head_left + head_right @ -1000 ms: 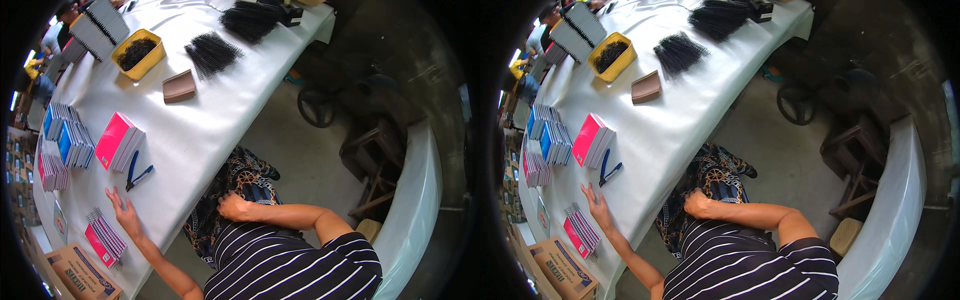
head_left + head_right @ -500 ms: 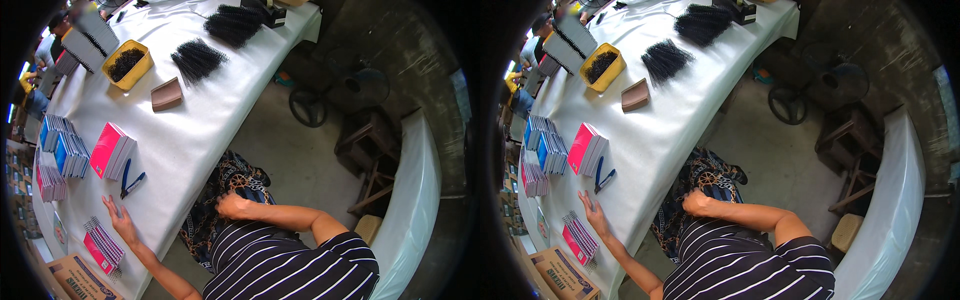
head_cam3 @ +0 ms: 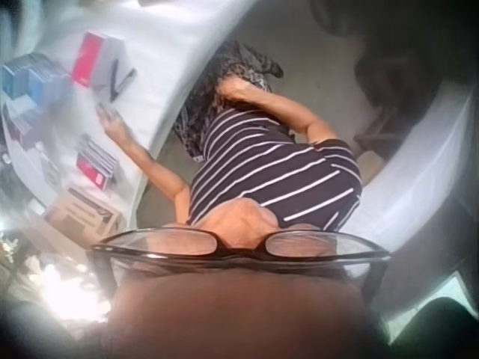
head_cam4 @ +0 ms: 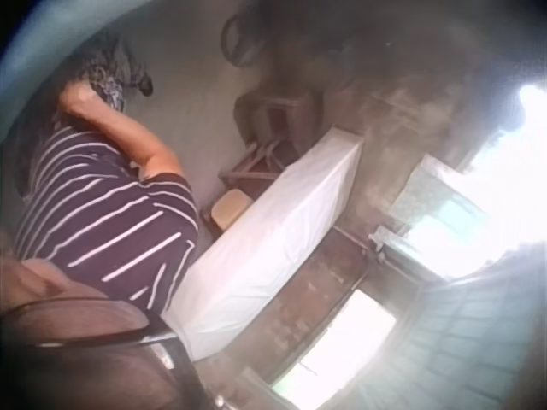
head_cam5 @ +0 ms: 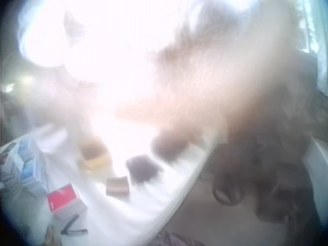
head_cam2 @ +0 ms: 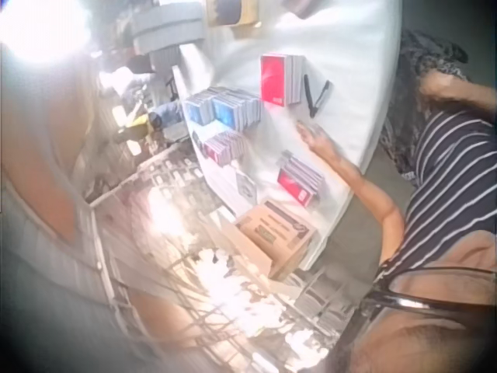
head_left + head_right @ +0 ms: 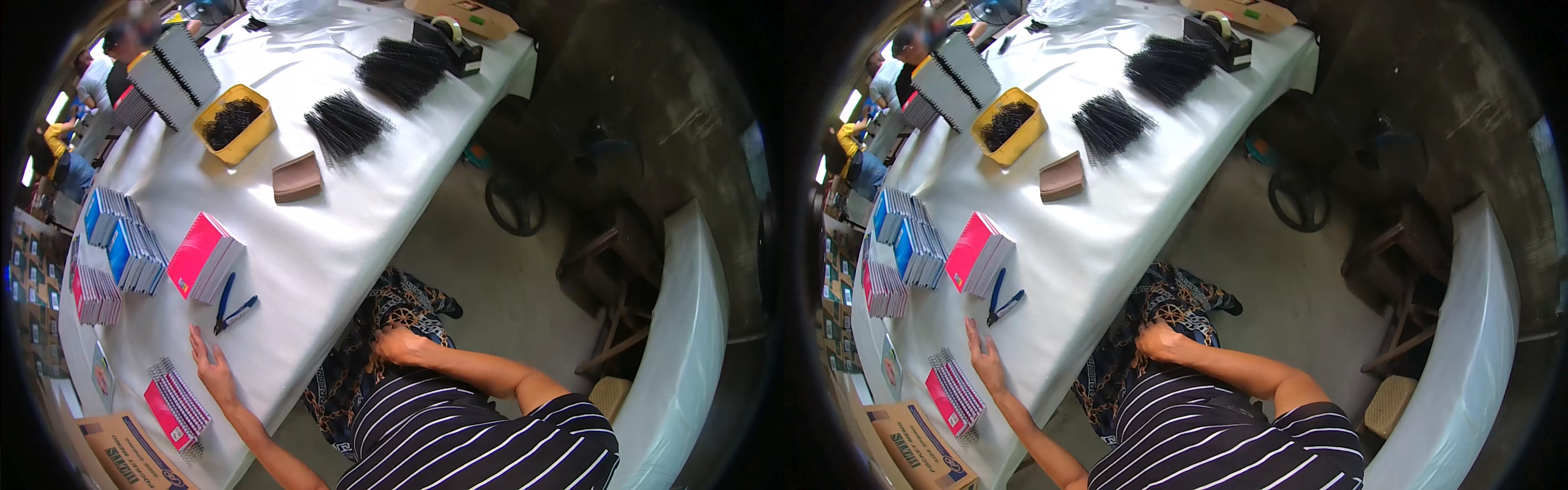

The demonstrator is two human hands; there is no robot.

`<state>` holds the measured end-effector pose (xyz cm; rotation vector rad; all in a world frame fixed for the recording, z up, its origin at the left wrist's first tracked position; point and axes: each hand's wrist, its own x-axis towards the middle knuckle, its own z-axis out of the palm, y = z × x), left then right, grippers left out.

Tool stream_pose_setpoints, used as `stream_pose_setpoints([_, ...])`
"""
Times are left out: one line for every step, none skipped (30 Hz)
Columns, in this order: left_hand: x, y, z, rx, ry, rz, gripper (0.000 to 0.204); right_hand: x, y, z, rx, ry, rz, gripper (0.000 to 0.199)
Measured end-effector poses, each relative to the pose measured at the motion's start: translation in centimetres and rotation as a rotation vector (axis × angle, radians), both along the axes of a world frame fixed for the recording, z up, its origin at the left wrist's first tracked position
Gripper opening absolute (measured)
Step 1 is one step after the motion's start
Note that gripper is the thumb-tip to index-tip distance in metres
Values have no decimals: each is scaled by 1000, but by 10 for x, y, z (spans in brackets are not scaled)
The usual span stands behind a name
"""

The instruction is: The person manually assembles notebooks by threading spiral bindings through pre-punched holes in paper stacks and notebook covers, then trims the excess spiral with shears.

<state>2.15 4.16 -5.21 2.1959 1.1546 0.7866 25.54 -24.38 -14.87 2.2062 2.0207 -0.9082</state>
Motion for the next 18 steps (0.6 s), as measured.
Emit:
stream_pose_setpoints([0,-1,-2,24,24,1,61,1,2,2,1,1,6,33])
stream_pose_setpoints([-1,-1,-2,49,49,3,60,1,4,6,-30,1,24,35])
stream_pose_setpoints([-2,-1,-2,50,41,12,59,2,8,5,-35,0,41,35])
stream_pose_setpoints([-1,-3,-2,45,38,17,58,1,9,4,-46,3,54,35])
stream_pose_setpoints([1,-4,-2,41,34,22,58,2,9,3,-58,6,67,36])
stream_pose_setpoints([1,-4,-1,41,42,26,57,2,9,2,-54,-8,79,36])
stream_pose_setpoints([2,-4,0,42,52,30,57,2,9,4,-49,-19,92,36])
stream_pose_setpoints([2,-5,0,43,62,32,57,2,9,5,-45,-30,104,36])
stream_pose_setpoints([2,-6,-1,35,55,41,56,3,9,6,-47,-13,104,36])
stream_pose_setpoints([1,-6,-1,29,53,46,56,4,8,6,-46,9,102,36])
stream_pose_setpoints([1,-6,-1,24,51,51,56,5,7,6,-46,31,98,36])
stream_pose_setpoints([0,-5,-2,31,63,53,56,6,6,7,-48,8,107,36])
stream_pose_setpoints([0,-5,-1,39,77,53,56,6,5,7,-50,-13,114,35])
stream_pose_setpoints([-1,-5,-1,47,90,53,56,7,5,7,-52,-35,120,35])
stream_pose_setpoints([-1,-5,-2,47,89,50,56,8,4,8,-67,-15,109,35])
stream_pose_setpoints([-1,-4,-2,48,89,47,56,10,4,11,-81,5,98,35])
stream_pose_setpoints([-1,-3,-2,50,89,43,56,11,3,12,-95,25,86,34])
stream_pose_setpoints([-1,-3,-3,59,94,45,57,12,3,10,-96,7,74,34])
